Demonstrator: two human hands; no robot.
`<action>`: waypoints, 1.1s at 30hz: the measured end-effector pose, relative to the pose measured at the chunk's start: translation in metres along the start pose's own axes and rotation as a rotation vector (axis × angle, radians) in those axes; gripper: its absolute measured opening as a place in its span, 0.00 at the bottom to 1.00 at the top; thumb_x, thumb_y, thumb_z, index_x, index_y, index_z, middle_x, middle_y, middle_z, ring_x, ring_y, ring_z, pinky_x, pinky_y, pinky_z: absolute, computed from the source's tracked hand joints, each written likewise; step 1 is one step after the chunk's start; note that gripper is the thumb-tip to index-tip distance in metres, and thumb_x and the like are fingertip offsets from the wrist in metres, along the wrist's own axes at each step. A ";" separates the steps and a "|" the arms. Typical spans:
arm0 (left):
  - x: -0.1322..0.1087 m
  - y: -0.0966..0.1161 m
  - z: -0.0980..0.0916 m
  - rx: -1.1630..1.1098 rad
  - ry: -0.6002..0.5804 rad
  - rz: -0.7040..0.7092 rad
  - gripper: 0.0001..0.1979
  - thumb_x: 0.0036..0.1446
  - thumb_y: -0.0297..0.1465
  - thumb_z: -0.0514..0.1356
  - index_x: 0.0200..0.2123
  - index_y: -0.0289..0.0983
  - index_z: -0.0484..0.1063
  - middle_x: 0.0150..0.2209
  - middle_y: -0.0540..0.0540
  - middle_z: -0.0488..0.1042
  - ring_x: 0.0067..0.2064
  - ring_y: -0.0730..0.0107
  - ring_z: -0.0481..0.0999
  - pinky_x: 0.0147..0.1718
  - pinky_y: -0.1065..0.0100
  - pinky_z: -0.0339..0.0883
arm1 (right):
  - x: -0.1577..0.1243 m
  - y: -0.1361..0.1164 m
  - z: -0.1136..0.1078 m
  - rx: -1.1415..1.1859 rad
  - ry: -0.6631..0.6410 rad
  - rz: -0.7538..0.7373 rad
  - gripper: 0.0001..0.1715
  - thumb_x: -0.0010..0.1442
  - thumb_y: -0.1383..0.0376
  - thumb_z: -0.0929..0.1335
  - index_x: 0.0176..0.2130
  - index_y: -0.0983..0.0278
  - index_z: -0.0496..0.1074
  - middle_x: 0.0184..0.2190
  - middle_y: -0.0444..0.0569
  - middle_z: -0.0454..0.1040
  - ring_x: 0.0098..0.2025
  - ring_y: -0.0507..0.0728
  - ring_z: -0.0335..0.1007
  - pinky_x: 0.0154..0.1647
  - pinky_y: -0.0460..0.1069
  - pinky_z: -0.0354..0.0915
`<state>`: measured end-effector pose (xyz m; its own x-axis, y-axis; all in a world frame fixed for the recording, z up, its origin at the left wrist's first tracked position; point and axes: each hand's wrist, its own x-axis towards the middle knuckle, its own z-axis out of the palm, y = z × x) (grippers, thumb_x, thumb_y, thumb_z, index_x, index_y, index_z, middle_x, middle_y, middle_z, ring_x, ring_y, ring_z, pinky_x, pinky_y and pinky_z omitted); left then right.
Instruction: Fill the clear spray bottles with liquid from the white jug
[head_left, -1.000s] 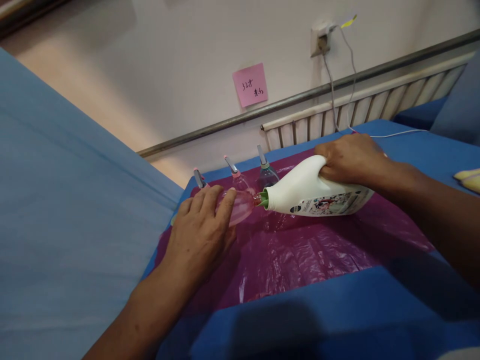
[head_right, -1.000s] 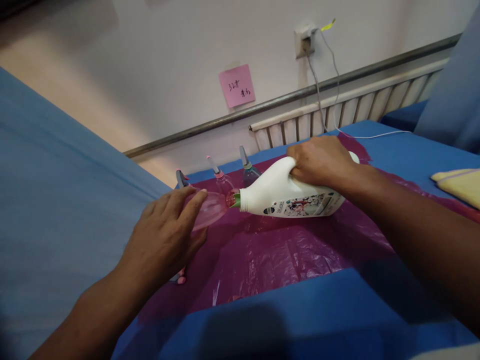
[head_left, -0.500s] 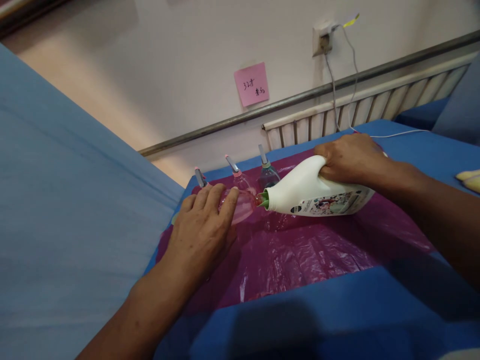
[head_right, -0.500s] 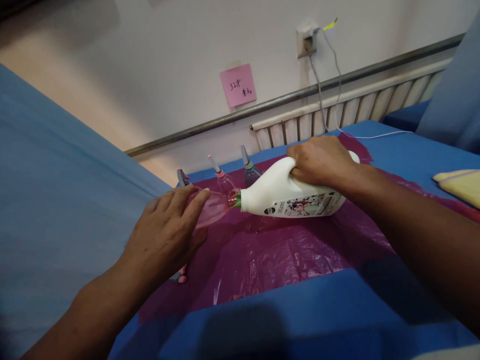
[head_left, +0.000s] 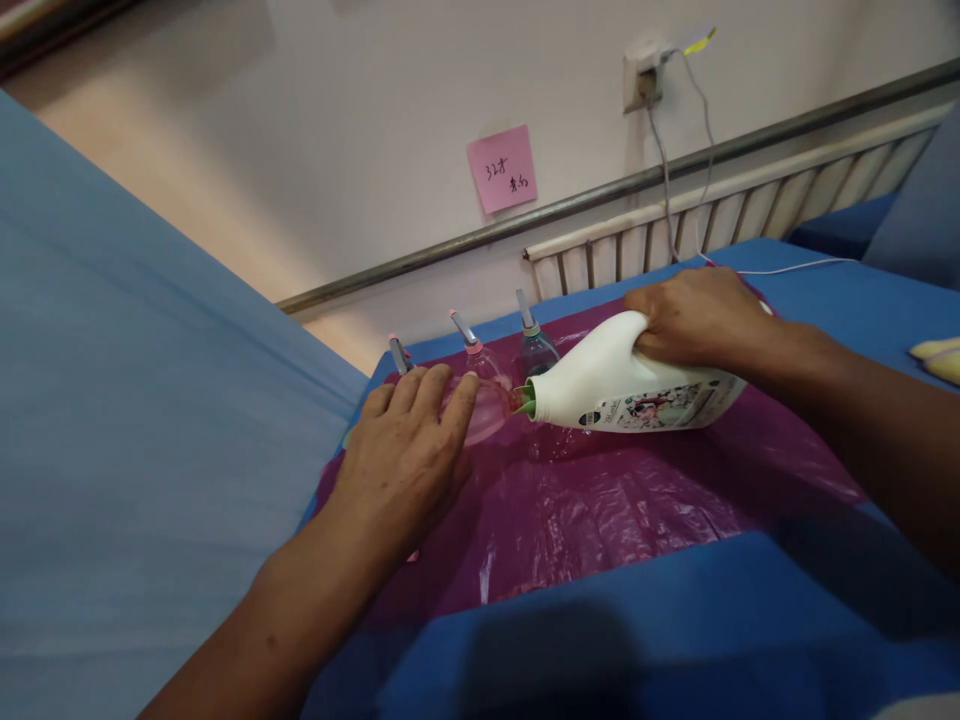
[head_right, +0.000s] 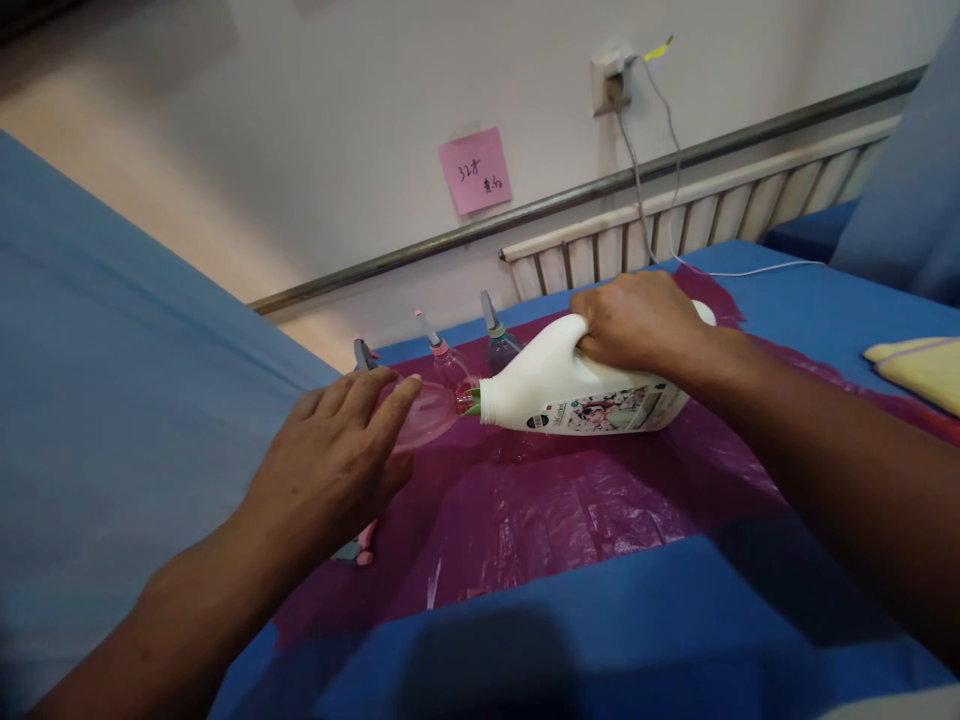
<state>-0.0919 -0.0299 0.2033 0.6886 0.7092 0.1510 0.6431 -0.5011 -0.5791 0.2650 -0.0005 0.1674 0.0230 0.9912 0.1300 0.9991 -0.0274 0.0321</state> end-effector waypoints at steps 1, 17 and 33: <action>0.000 0.000 0.000 -0.001 -0.001 -0.004 0.32 0.68 0.25 0.64 0.73 0.36 0.71 0.71 0.29 0.78 0.70 0.34 0.79 0.64 0.40 0.77 | 0.000 0.000 0.000 -0.001 0.004 -0.001 0.25 0.72 0.50 0.64 0.53 0.56 0.85 0.41 0.59 0.87 0.41 0.68 0.79 0.39 0.57 0.58; 0.008 -0.002 -0.005 0.035 -0.049 0.036 0.32 0.69 0.26 0.63 0.75 0.33 0.71 0.69 0.28 0.78 0.67 0.35 0.80 0.63 0.41 0.77 | -0.002 -0.004 -0.005 -0.021 -0.014 0.000 0.24 0.71 0.53 0.64 0.54 0.58 0.84 0.46 0.61 0.87 0.41 0.66 0.78 0.38 0.56 0.51; 0.010 -0.003 -0.005 0.023 -0.032 0.054 0.31 0.69 0.26 0.62 0.74 0.34 0.72 0.68 0.28 0.78 0.65 0.33 0.80 0.61 0.40 0.77 | -0.001 -0.003 -0.002 -0.019 -0.001 0.001 0.26 0.70 0.52 0.65 0.55 0.57 0.85 0.44 0.60 0.86 0.42 0.69 0.79 0.40 0.57 0.56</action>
<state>-0.0858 -0.0237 0.2106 0.7107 0.6973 0.0934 0.5970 -0.5276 -0.6043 0.2618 -0.0013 0.1695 0.0243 0.9914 0.1288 0.9982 -0.0311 0.0505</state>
